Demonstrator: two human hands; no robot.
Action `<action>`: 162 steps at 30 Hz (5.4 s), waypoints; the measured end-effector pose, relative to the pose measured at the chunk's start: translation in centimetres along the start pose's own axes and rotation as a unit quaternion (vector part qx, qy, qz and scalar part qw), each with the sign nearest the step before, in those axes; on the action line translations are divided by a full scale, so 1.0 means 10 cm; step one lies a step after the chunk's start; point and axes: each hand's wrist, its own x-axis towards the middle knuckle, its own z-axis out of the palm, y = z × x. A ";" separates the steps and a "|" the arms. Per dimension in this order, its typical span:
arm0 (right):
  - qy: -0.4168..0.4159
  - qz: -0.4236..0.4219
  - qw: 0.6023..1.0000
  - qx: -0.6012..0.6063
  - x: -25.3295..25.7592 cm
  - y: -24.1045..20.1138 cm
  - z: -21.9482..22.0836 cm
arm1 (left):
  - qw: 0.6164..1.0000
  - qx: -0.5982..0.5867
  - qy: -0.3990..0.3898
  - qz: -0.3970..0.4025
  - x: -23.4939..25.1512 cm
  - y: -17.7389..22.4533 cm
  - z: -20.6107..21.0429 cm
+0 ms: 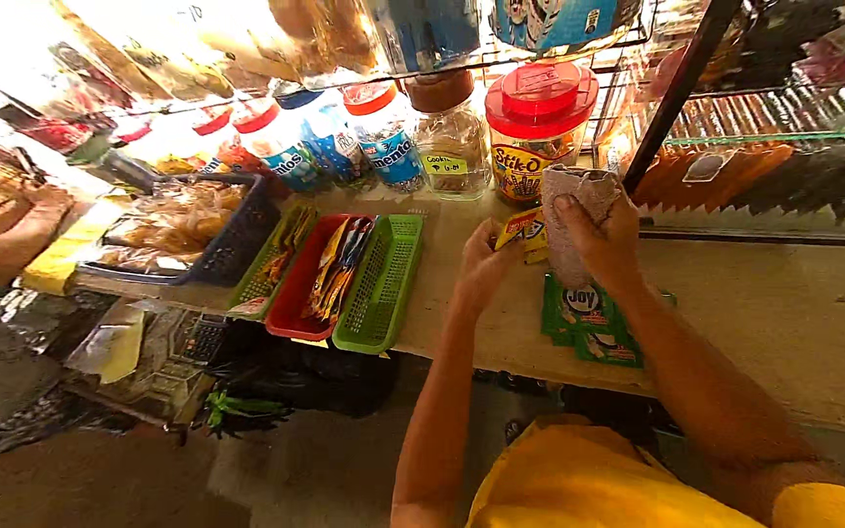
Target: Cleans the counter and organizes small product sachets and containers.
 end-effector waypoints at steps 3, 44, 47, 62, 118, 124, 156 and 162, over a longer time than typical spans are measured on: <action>-0.039 0.045 0.998 0.011 -0.09 -0.04 0.12 | 0.994 -0.103 0.011 0.044 -0.11 0.00 0.29; 0.033 0.062 0.997 0.021 0.04 -0.13 -0.08 | 0.959 0.228 0.138 -0.091 -0.27 -0.20 -0.52; 0.059 0.041 0.997 0.038 0.09 -0.08 -0.10 | 0.925 0.336 0.148 -0.102 -0.23 -0.16 -0.47; 0.058 0.001 0.998 0.014 0.09 -0.04 -0.14 | 0.935 0.337 -0.109 0.034 0.96 -0.41 0.03; -0.107 -0.063 0.992 0.028 -0.31 -0.11 0.31 | 0.985 -0.135 0.082 0.074 -0.12 0.12 0.34; -0.041 -0.001 0.999 0.019 -0.10 -0.10 0.05 | 0.998 -0.058 0.025 -0.007 -0.41 0.07 0.35; 0.078 -0.129 0.988 0.010 0.06 0.01 -0.11 | 0.963 0.268 0.029 0.026 0.52 0.03 0.19; -0.020 -0.008 0.999 -0.042 0.00 -0.01 0.01 | 0.985 -0.161 0.062 0.029 0.11 0.04 0.33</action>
